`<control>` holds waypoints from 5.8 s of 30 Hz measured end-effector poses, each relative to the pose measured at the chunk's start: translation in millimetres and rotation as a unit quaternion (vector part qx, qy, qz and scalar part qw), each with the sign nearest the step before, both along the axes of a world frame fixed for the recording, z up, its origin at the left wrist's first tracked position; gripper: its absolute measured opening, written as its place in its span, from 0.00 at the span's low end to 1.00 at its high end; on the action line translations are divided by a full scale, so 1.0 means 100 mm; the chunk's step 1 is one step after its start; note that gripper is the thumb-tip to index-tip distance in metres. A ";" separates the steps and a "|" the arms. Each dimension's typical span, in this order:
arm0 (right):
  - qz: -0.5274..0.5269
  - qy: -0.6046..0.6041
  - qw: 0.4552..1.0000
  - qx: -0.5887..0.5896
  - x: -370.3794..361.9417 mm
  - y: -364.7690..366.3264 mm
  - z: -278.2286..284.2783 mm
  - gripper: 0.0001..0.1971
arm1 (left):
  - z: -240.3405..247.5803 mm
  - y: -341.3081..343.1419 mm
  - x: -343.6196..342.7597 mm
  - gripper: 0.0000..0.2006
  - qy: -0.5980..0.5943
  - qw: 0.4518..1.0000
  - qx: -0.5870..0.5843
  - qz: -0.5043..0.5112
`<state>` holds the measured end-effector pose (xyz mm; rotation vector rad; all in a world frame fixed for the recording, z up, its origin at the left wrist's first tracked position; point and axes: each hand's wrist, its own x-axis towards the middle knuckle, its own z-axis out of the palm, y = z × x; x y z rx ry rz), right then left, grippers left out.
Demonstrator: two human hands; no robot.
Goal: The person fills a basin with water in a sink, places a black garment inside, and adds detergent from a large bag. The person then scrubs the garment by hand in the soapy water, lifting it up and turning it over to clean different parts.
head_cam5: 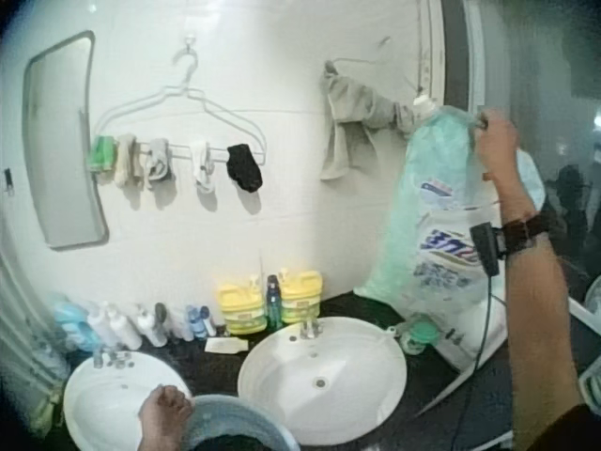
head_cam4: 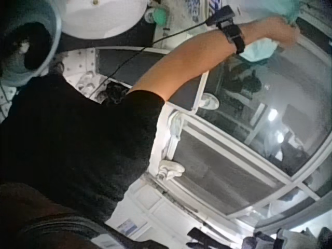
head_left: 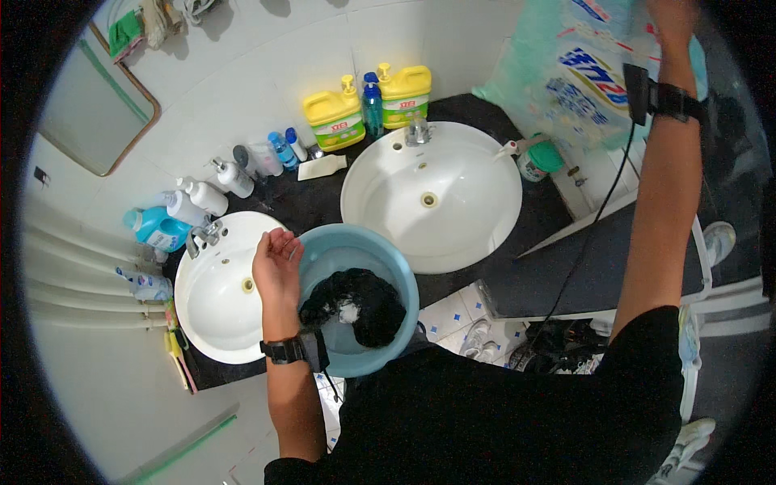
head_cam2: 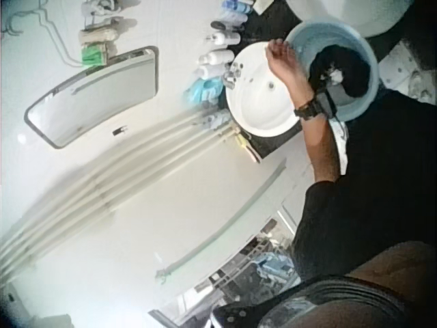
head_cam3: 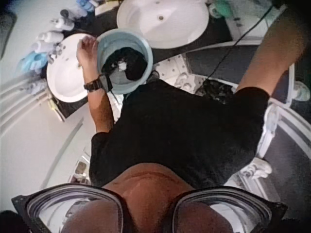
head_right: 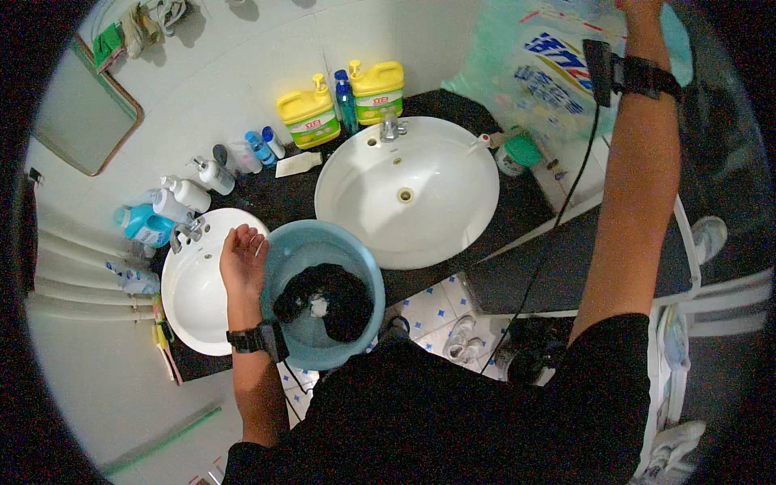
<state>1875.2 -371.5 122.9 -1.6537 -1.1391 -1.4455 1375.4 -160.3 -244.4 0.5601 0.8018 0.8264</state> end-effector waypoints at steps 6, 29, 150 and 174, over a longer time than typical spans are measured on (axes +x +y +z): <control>-0.149 0.353 0.919 -0.093 0.97 0.98 -1.26 0.15 | -0.06 -0.04 -0.28 0.12 0.008 0.999 -0.032 0.035; 0.119 0.641 0.639 -0.407 -4.03 0.16 -4.30 0.16 | -0.73 0.24 -0.45 0.13 0.024 0.941 -0.112 -0.319; -0.011 0.570 0.750 -0.335 -4.93 1.00 -4.85 0.10 | -1.03 0.59 0.78 0.21 0.298 0.468 0.682 -0.476; 0.063 0.507 0.762 -0.397 -4.34 0.57 -5.01 0.06 | -1.48 0.52 0.53 0.32 0.171 0.316 0.578 -0.732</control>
